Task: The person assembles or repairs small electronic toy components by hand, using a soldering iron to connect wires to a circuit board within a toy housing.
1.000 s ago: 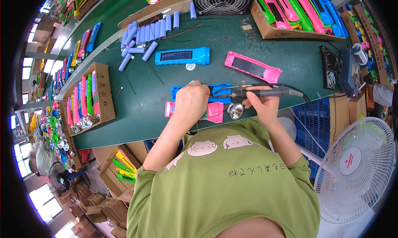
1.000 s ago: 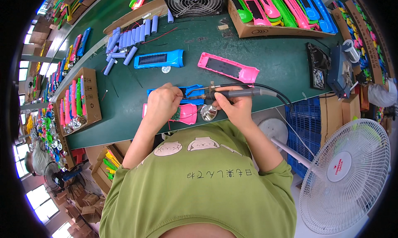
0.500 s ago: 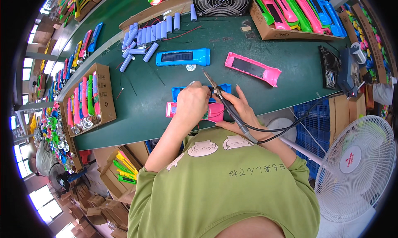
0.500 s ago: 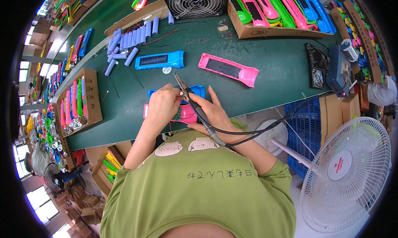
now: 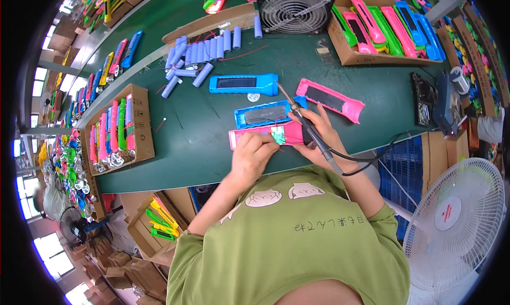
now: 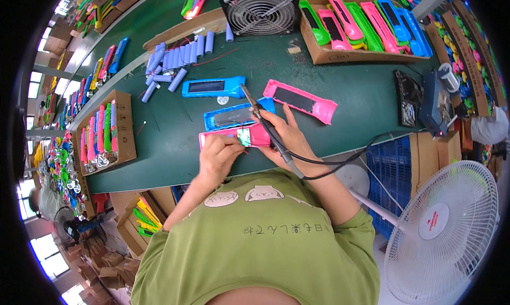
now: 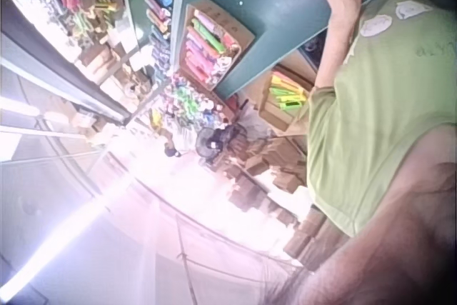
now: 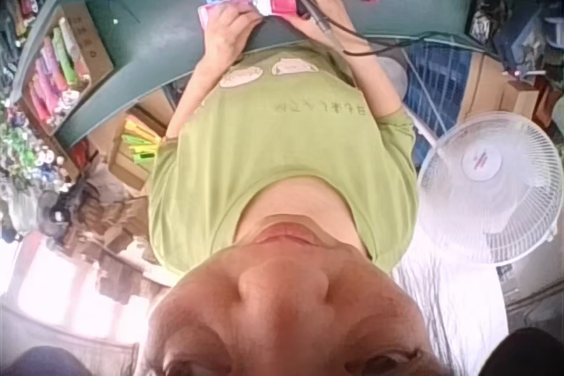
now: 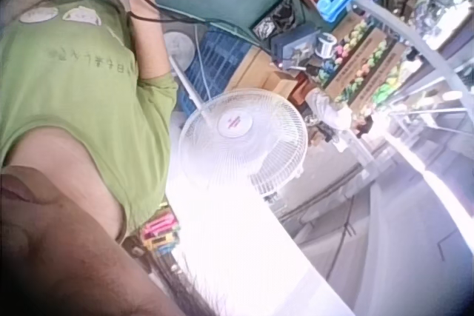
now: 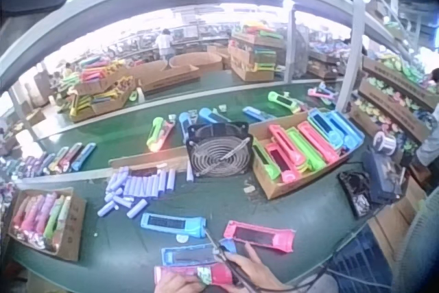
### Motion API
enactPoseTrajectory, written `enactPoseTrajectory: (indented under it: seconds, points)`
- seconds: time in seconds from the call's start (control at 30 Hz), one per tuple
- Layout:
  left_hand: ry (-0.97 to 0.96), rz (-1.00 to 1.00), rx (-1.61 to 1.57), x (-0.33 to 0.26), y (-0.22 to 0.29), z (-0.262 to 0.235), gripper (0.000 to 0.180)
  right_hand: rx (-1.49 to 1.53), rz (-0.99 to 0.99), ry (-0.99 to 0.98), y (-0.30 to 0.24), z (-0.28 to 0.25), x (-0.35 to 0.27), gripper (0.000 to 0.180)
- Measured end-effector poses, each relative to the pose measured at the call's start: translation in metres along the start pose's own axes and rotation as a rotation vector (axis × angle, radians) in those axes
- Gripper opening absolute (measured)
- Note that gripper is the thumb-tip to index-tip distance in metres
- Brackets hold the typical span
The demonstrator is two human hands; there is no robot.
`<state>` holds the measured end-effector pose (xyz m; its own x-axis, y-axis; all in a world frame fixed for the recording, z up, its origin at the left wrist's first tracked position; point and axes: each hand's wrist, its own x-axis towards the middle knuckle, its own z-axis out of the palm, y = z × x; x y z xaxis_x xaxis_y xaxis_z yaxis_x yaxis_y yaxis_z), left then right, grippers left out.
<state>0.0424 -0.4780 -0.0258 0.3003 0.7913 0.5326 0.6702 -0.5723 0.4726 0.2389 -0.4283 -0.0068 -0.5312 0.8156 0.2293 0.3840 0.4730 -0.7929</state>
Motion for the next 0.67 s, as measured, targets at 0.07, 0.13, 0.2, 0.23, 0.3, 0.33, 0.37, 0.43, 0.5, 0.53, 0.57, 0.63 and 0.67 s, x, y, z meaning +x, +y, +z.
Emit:
enactPoseTrajectory:
  seconds: [0.07, 0.13, 0.2, 0.23, 0.3, 0.33, 0.37, 0.43, 0.5, 0.53, 0.57, 0.63, 0.67]
  points:
    - [0.078, -0.075, -0.003, -0.003, 0.002, 0.015, 0.020, -0.006, 0.012, 0.011, -0.001, 0.000, -0.005, 0.061]
    - [0.151, -0.155, -0.017, -0.002, 0.002, 0.019, 0.019, 0.130, 0.093, 0.052, -0.002, 0.002, -0.015, 0.057]
    - [0.118, -0.126, 0.038, 0.002, 0.003, 0.018, 0.021, 0.154, 0.109, 0.127, -0.005, 0.002, -0.027, 0.046]
    - [0.115, -0.131, 0.032, 0.004, 0.006, 0.016, 0.021, 0.033, -0.009, 0.216, -0.001, 0.000, -0.034, 0.040]
    - [0.058, -0.209, 0.039, 0.009, 0.012, 0.009, 0.017, -0.152, -0.082, 0.267, -0.007, -0.007, -0.043, 0.020]
    - [0.051, -0.214, 0.033, 0.010, 0.013, 0.006, 0.017, -0.151, -0.072, 0.264, -0.007, -0.006, -0.047, 0.020]
    - [0.055, -0.279, -0.008, 0.012, 0.014, 0.003, 0.016, -0.065, -0.058, 0.314, -0.008, -0.007, -0.051, 0.019]
    - [0.057, -0.377, -0.091, 0.009, 0.010, 0.001, 0.015, 0.108, -0.046, 0.425, -0.001, 0.002, -0.060, 0.017]
    - [0.040, -0.408, -0.113, 0.011, 0.010, -0.001, 0.014, 0.389, 0.173, 0.569, -0.009, 0.017, -0.061, 0.019]
    - [0.029, -0.438, -0.129, 0.012, 0.010, -0.001, 0.014, 0.673, 0.388, 0.705, -0.010, 0.023, -0.062, 0.021]
    - [0.023, -0.456, -0.132, 0.012, 0.011, -0.001, 0.014, 0.703, 0.317, 0.714, 0.001, 0.029, -0.065, 0.022]
    - [0.027, -0.444, -0.126, 0.011, 0.011, 0.000, 0.014, 0.775, 0.359, 0.656, 0.009, 0.030, -0.071, 0.025]
    - [0.032, -0.430, -0.120, 0.009, 0.011, 0.000, 0.014, 0.847, 0.400, 0.597, 0.011, 0.029, -0.074, 0.029]
